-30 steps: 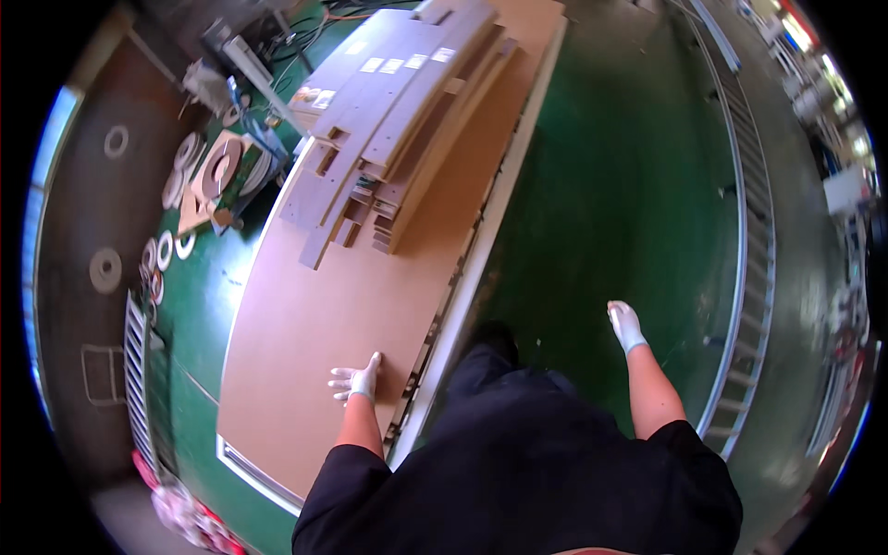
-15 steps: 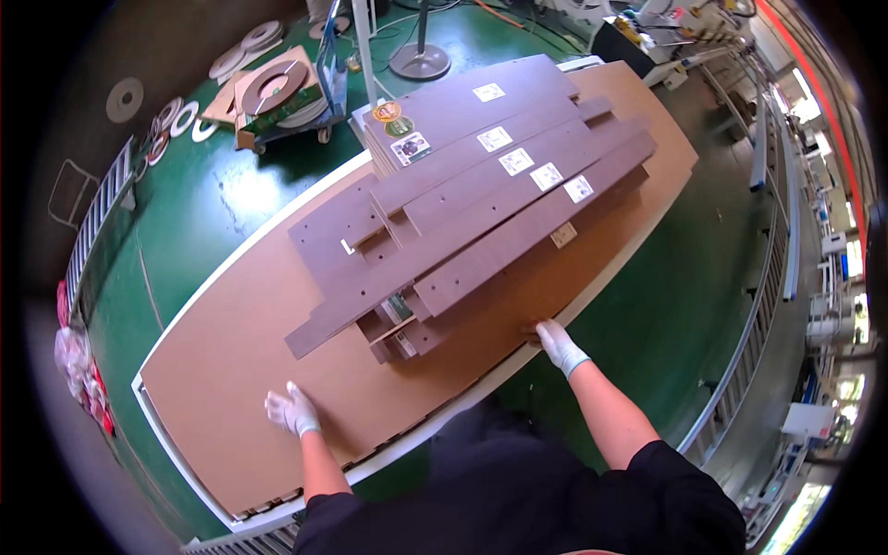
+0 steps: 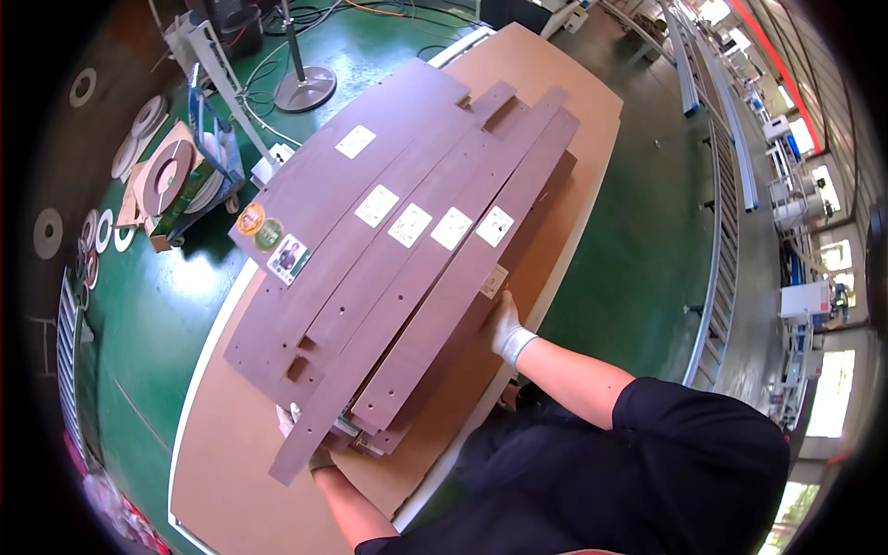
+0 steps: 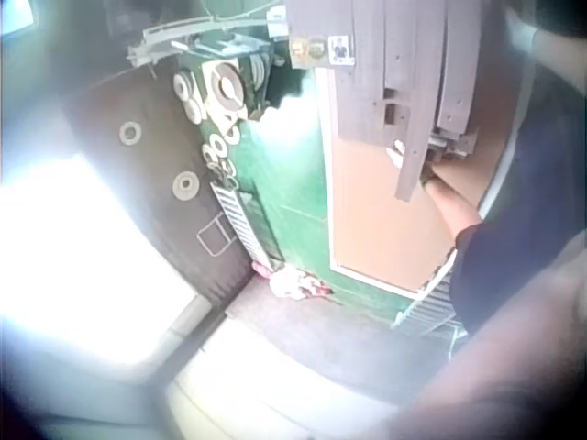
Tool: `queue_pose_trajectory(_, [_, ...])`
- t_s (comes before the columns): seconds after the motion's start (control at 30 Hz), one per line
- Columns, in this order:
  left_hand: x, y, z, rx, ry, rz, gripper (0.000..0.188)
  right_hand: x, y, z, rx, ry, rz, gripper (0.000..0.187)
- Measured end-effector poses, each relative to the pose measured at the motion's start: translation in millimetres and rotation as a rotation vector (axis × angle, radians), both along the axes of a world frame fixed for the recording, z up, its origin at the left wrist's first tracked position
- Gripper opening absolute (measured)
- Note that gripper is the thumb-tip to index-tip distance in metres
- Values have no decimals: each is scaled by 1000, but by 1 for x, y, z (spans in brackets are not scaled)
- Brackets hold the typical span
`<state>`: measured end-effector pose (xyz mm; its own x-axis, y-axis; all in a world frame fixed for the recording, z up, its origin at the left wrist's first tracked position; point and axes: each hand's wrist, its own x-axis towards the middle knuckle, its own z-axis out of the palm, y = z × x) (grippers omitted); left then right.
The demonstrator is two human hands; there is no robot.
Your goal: The person processes wooden furniture parts by feeding them into an edge-banding machine, then stacks the finished boards onto a work table.
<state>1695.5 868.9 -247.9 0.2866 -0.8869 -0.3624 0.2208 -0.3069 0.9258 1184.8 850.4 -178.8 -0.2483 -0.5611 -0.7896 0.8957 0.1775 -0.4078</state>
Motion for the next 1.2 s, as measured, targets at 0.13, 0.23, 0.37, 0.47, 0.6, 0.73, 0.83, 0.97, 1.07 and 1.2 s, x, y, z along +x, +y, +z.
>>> queue_pose_trajectory(0.13, [-15, -14, 12, 16, -78, -27, 51, 0, -6, 8, 11, 39, -5, 77])
queue_pose_trajectory(0.23, [-20, -13, 20, 42, -79, -17, 53, 6, -7, 17, 104, 73, 1, 80])
queue_pose_trajectory(0.37, [-25, -12, 29, 51, -85, -14, 56, 4, -18, 48, 130, -23, -2, 80])
queue_pose_trajectory(0.47, [-28, -14, 34, 43, -97, -8, 59, 1, -15, 41, 154, 22, 2, 79])
queue_pose_trajectory(0.6, [-39, -19, 43, 23, -139, -24, 63, -12, -7, 33, 235, 165, 116, 76])
queue_pose_trajectory(0.73, [-26, -17, 27, -20, -371, -56, 67, -20, -4, 38, -62, 159, 282, 69])
queue_pose_trajectory(0.83, [-30, -16, 32, 20, -498, -110, 71, -47, 9, 4, -95, 233, 298, 65])
queue_pose_trajectory(0.97, [-20, -9, 17, 111, -685, -124, 75, -45, 11, 20, 56, 365, 439, 61])
queue_pose_trajectory(1.07, [-3, 5, -11, 113, -618, -47, 71, -72, 22, -3, -36, 398, 661, 68])
queue_pose_trajectory(1.2, [-15, -6, -10, 127, -635, -65, 62, -93, 31, -14, -50, 435, 793, 69])
